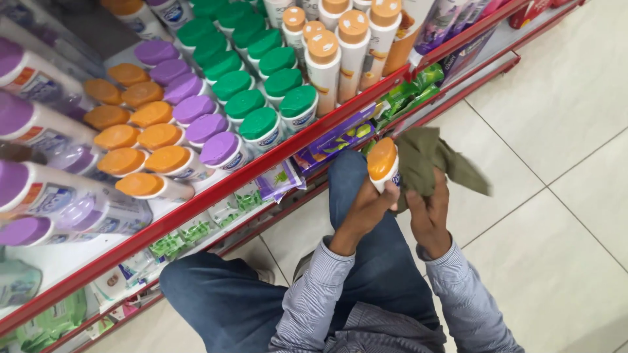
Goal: Cleaning powder containers and arranging them on a shelf in a store.
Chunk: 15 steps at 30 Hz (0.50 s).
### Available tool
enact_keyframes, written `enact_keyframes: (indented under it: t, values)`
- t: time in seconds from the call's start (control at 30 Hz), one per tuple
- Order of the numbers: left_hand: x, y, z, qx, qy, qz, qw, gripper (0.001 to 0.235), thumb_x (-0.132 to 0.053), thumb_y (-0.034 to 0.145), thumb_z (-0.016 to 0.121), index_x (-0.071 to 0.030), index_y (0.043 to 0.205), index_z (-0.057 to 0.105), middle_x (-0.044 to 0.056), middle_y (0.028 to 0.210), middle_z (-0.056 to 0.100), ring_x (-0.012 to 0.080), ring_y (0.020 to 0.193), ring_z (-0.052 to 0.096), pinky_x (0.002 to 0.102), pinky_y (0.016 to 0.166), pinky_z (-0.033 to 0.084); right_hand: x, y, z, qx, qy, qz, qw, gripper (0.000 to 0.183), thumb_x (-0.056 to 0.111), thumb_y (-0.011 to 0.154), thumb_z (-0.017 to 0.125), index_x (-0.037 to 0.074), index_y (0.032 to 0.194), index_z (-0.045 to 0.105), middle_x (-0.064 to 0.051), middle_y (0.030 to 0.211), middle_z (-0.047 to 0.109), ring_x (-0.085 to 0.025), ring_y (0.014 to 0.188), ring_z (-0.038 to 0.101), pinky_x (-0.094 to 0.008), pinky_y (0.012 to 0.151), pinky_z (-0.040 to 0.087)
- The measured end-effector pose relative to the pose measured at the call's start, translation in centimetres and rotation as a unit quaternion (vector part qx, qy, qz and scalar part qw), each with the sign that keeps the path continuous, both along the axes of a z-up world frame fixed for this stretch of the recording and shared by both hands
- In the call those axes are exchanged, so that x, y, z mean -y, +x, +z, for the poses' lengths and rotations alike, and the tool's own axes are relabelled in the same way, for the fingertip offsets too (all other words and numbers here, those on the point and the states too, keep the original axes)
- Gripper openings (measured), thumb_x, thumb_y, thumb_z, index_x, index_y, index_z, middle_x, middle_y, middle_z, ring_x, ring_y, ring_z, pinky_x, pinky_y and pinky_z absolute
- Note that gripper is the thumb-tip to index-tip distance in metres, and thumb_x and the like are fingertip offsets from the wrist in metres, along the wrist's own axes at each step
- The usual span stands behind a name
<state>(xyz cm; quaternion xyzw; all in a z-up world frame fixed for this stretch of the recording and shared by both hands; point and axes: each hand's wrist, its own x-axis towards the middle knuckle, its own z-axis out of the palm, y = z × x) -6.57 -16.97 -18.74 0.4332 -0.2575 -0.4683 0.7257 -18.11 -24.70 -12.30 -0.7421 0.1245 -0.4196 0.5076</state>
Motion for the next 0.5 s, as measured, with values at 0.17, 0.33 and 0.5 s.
enact_keyframes:
  t: [0.17, 0.33, 0.5]
  values:
    - [-2.6, 0.5, 12.4, 0.214, -0.179, 0.181, 0.943, 0.099, -0.071, 0.102, 0.048, -0.002, 0.167, 0.018, 0.013, 0.171, 0.03, 0.0202, 0.16, 0.032, 0.036, 0.134, 0.024, -2.2, 0.9, 1.1, 0.031, 0.113, 0.097, 0.988, 0.066, 0.027, 0.103, 0.06, -0.002, 0.157, 0.035, -0.013, 0.14, 0.056, -0.019, 0.118, 0.057, -0.032, 0.103, 0.047]
    - [-5.4, 1.2, 13.9, 0.164, -0.179, 0.17, 0.955, 0.101, -0.072, 0.101, 0.051, 0.002, 0.165, 0.025, 0.016, 0.168, 0.034, 0.0236, 0.156, 0.036, 0.039, 0.134, 0.027, -3.6, 2.1, 2.3, 0.011, 0.017, 0.049, 0.999, 0.065, 0.019, 0.097, 0.071, -0.004, 0.15, 0.042, -0.012, 0.137, 0.06, -0.019, 0.124, 0.06, -0.032, 0.107, 0.049]
    - [-8.8, 2.4, 17.2, 0.263, -0.113, 0.207, 0.935, 0.082, -0.045, 0.097, 0.079, 0.001, 0.153, 0.04, 0.018, 0.153, 0.057, 0.0248, 0.141, 0.059, 0.036, 0.121, 0.045, -4.7, 3.0, 1.4, 0.01, -0.048, -0.055, 0.997, 0.055, 0.016, 0.092, 0.077, -0.005, 0.137, 0.056, -0.014, 0.129, 0.069, -0.018, 0.114, 0.068, -0.031, 0.101, 0.054]
